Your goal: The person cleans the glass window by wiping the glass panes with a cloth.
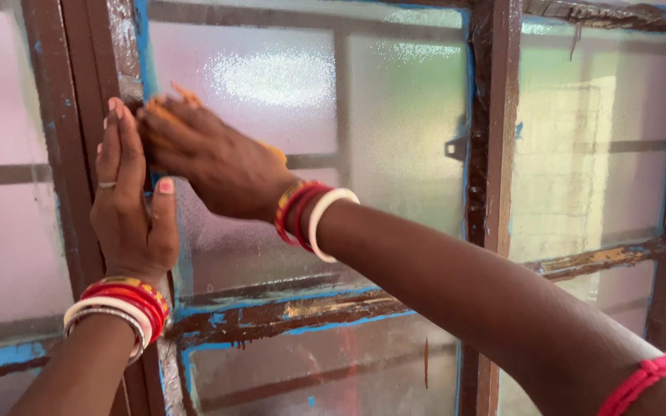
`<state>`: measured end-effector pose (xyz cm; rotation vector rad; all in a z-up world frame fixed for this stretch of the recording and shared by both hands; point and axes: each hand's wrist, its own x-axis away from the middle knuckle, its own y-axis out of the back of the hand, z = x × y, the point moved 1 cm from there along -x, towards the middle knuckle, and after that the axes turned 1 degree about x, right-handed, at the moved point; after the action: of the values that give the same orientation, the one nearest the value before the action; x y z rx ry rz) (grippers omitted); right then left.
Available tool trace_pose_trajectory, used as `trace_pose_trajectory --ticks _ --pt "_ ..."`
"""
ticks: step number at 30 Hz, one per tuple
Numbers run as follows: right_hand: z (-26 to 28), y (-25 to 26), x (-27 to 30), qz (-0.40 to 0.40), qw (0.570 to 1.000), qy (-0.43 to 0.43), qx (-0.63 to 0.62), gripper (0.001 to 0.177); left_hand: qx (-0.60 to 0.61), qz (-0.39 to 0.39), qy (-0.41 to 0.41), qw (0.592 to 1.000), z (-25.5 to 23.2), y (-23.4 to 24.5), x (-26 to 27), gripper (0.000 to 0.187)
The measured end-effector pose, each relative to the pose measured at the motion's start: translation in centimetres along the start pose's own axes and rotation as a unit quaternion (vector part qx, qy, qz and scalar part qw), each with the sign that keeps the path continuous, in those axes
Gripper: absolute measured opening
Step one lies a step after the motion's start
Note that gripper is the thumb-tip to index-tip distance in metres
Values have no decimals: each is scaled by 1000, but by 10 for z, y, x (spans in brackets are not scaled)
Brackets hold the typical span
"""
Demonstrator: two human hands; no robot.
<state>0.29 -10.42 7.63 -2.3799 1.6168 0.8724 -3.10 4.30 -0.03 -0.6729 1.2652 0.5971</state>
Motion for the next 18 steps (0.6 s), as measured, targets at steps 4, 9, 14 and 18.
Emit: trace_pose_trajectory --ticks 4,9,14,18 --pt "43 6 33 37 999 28 -5 55 45 16 26 998 3 2 -1 67" --pt "80 12 62 137 984 76 -79 54 35 30 27 999 3 4 0 70" --pt "103 13 86 113 977 156 -96 46 10 45 48 998 4 1 0 71" --pt "99 11 87 89 978 151 -110 50 -4 48 40 998 4 0 1 71"
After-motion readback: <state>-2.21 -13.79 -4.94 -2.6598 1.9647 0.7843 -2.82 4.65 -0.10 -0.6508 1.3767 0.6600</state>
